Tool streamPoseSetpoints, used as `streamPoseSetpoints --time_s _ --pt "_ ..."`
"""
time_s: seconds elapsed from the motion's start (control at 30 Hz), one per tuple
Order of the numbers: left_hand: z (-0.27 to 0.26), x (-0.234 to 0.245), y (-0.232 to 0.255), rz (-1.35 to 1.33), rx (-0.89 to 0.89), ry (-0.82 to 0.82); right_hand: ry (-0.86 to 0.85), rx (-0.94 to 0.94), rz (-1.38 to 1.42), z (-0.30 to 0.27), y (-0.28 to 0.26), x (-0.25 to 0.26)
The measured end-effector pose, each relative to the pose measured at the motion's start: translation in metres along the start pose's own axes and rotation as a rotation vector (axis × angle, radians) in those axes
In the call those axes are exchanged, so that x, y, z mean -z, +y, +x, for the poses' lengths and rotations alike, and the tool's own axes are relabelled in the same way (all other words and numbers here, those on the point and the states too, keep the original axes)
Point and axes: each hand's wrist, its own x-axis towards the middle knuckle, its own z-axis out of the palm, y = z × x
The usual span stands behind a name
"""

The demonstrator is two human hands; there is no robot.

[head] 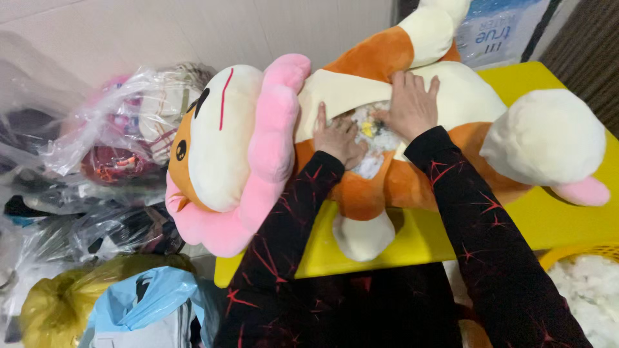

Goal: The person repeatedly takes handfuls of white stuffing from a yellow basket and inserts them into an opening in the torso of a large plush toy. They push and distribute the stuffing inside the toy's body throughout the clip.

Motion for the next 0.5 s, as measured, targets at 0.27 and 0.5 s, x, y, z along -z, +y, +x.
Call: streamPoseSetpoints --time_s 0.27,0.5 --pt "-0.025 0.024 0.004 -0.207 -0.078 0.219 0.17 0.122 0.152 -0.034 -0.013 0.035" --pt "-0.136 0.062 0.018 -0.865 -0.267 0.627 -0.017 0.832 0.039 -0.29 0.049 0.08"
